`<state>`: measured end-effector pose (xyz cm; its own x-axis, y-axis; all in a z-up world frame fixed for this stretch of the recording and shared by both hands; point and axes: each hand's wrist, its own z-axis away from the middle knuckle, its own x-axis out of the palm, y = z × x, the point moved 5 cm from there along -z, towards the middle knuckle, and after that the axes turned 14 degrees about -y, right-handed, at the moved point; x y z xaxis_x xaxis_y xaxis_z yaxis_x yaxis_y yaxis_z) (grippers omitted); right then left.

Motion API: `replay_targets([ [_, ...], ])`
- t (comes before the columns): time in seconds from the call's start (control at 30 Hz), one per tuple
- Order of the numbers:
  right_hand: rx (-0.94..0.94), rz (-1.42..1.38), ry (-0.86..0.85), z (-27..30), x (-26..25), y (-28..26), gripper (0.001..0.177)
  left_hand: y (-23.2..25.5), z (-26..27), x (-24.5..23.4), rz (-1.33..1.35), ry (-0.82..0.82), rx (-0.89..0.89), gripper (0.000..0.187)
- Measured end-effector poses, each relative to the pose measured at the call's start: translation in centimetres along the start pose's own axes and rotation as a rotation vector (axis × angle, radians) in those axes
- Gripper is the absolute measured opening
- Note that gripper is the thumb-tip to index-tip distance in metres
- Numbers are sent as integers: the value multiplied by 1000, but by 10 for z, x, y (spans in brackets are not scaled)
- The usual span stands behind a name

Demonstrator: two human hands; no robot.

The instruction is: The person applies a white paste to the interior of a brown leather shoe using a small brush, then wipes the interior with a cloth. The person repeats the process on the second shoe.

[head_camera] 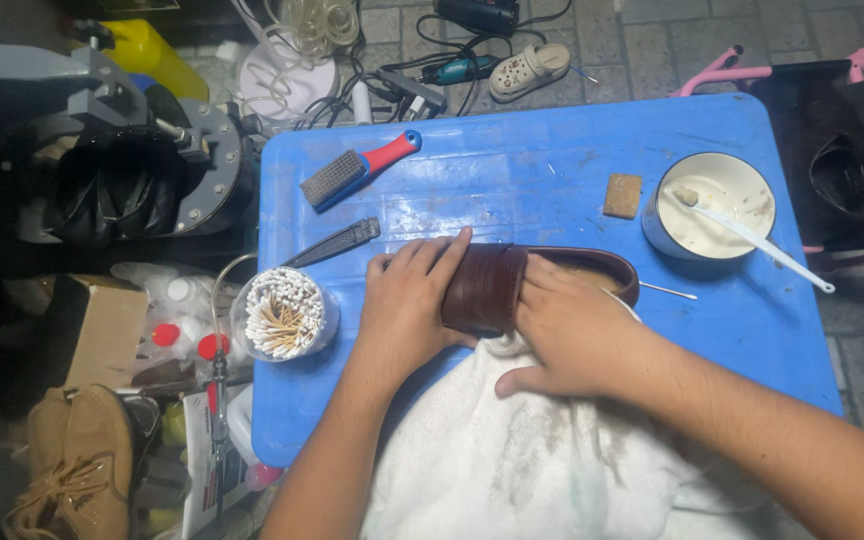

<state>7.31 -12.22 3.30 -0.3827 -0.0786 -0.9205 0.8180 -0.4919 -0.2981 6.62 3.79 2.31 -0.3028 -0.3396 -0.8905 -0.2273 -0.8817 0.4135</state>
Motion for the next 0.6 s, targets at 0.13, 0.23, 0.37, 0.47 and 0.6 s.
replay_targets([
  [0.13,1,-125,-335,-25,4,9,80,-2,-3,1,6,-6,-4,135],
  [0.23,-174,-191,-223,-29,-5,8,73,-3,-3,2,8,3,0,136],
  [0.37,-5,-203,-520,-30,6,15,57,-7,-2,1,56,51,42,133],
  [0.47,-229,-289,-271,-25,-17,8,69,-11,-1,0,116,54,14,132],
  [0.6,-266,18,-14,-6,-24,-2,77,-10,-1,0,123,74,25,134],
])
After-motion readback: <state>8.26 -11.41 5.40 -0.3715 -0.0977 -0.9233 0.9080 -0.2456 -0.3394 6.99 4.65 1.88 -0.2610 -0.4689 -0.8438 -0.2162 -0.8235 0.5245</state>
